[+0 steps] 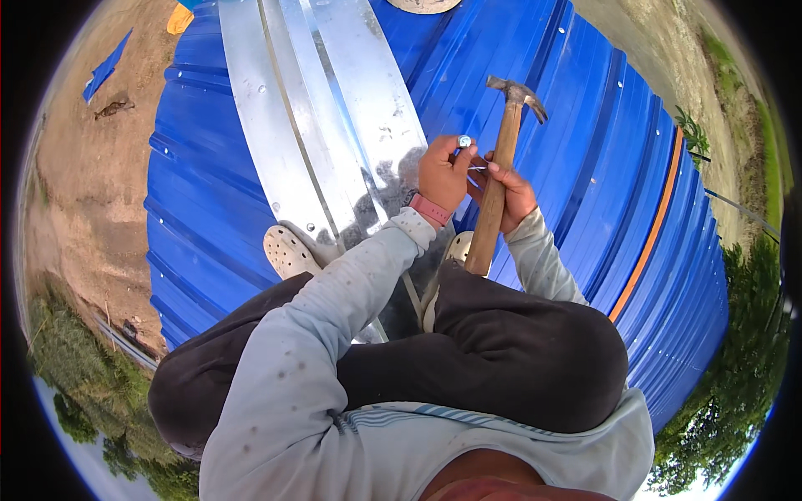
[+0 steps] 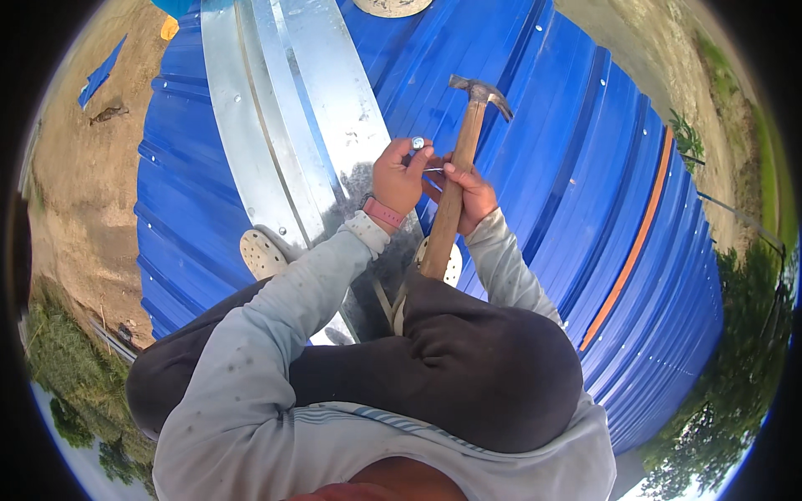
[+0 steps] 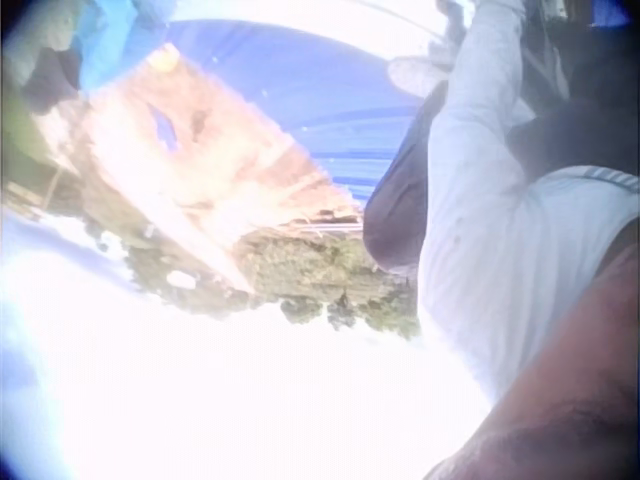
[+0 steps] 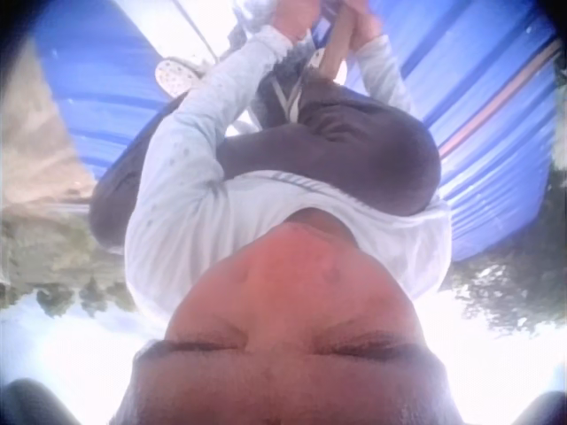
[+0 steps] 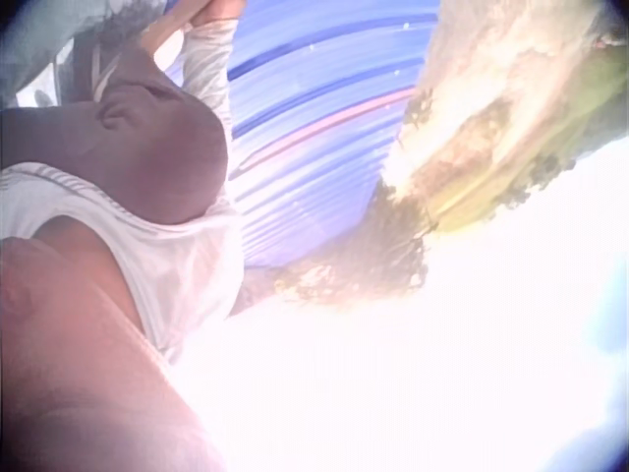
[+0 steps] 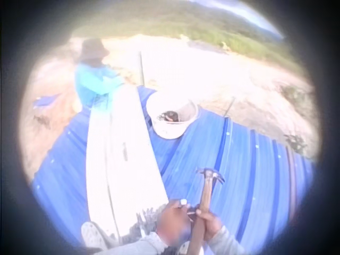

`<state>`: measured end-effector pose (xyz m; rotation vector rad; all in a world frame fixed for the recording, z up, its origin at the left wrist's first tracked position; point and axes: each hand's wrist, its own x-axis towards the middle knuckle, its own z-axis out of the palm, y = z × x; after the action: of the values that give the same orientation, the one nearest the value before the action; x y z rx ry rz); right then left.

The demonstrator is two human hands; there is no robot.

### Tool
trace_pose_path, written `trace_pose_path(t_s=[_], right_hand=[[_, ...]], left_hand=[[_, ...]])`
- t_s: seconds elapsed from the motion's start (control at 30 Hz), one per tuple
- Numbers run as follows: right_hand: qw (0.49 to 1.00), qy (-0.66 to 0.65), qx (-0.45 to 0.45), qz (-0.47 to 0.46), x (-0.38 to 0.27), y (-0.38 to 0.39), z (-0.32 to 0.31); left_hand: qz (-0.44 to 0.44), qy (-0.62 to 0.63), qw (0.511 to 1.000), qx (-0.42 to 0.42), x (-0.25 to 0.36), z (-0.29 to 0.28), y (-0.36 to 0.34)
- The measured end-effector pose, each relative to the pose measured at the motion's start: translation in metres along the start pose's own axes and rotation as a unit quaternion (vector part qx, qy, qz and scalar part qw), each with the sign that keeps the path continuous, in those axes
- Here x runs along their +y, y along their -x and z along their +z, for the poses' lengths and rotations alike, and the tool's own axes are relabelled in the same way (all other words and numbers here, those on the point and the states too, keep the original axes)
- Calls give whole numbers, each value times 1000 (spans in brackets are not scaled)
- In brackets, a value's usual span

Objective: The person hammers nails into a silver metal sheet to secure it onto a blue corrugated roof. They repeatedly pick nails from a bucket, position them, and strike them with a hammer while standing on the roof.

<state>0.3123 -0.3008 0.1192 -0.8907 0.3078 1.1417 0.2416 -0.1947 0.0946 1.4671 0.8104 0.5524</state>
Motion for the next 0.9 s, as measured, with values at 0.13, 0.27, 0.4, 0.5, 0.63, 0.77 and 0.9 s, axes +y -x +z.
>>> trace_pose_path(t_s=[0.13, 0.27, 0.4, 0.5, 0.63, 0.77, 0.9], right_hand=[[998, -65, 6, 11, -7, -9, -20], [996, -65, 60, 21, -12, -11, -29], [993, -71, 82, 45, -12, -19, -38], [994, -79, 56, 59, -13, -18, -34], [991, -86, 71, 76, -11, -13, -23], [989, -48, 46, 135, -17, -3, -44], [981, 65, 48, 176, -7, 17, -30]], left_hand=[[106, -15, 992, 62, 1, 26, 15], [120, -35, 992, 18, 6, 28, 20], [76, -74, 994, -24, 13, 22, 29], [164, -84, 982, -29, 15, 19, 35], [94, -16, 995, -9, 19, 6, 25], [5, -51, 998, -30, 0, -54, -43], [-9, -206, 968, -141, -38, -138, -84]])
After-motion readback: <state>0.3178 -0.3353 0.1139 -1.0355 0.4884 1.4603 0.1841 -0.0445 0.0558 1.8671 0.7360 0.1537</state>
